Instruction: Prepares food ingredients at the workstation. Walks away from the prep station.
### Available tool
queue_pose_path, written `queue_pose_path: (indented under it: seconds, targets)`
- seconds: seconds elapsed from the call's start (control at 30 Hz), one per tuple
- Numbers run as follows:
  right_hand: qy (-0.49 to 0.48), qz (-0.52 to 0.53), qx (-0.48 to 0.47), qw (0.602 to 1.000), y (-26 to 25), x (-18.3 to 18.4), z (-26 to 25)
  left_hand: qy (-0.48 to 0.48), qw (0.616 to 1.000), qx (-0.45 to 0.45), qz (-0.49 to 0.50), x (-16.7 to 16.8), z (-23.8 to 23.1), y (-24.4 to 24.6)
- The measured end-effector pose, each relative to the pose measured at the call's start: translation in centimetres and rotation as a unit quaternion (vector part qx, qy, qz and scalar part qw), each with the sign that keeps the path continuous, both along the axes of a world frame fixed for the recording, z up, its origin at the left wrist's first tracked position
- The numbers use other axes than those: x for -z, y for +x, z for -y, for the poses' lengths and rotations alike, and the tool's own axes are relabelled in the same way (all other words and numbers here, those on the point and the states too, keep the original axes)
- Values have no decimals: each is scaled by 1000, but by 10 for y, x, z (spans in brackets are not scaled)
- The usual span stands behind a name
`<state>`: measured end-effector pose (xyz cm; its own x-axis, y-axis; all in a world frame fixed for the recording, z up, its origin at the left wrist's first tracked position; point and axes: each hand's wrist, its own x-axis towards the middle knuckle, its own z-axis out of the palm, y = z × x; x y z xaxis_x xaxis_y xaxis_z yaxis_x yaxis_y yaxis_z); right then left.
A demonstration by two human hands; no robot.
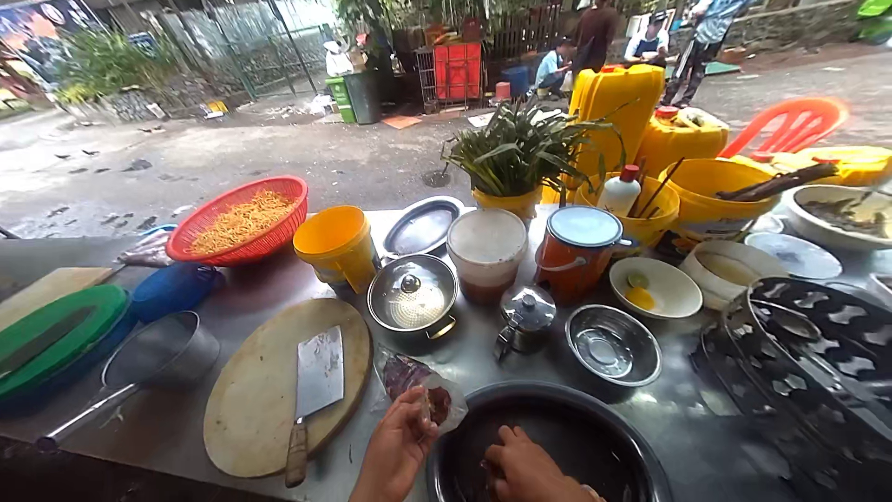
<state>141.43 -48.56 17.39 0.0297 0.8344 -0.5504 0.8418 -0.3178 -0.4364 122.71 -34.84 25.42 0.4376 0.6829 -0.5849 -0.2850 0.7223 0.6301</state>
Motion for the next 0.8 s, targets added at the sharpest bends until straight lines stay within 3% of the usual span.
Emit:
queue_pose_path:
  seconds: [0.1, 0.23, 0.37, 0.4, 0.47, 0.53, 0.63, 0.73, 0.8]
  targets:
    - [-3, 14, -52, 999, -6, -6, 24, -8, 1000, -3, 11, 2, 1, 1]
    - [143, 45, -51, 987, -16, 30, 48, -10, 1000, -2, 13, 2, 0, 3]
    - [88, -74, 155, 981, -6, 21, 43, -18, 1000, -5, 7, 1, -1, 2]
    - [66, -158, 232, 958, -1, 19, 41, -17, 1000, -6, 5, 0, -1, 1]
    - [59, -353, 374, 856, 4, 15, 40, -16, 1000, -7, 0, -1, 2, 0]
    - [51, -465, 423, 776, 5, -4, 37, -13, 1000, -8, -4, -3, 4, 0]
    - [69, -545, 420, 723, -3, -46, 24, -9, 1000, -4, -11, -3, 5, -4]
    - [150, -574, 422, 686, -25, -86, -6, 6, 1000, 10, -12, -1, 4, -8]
    - [202, -581, 389, 685, -43, -91, -34, 13, 1000, 18, -10, 0, 2, -12]
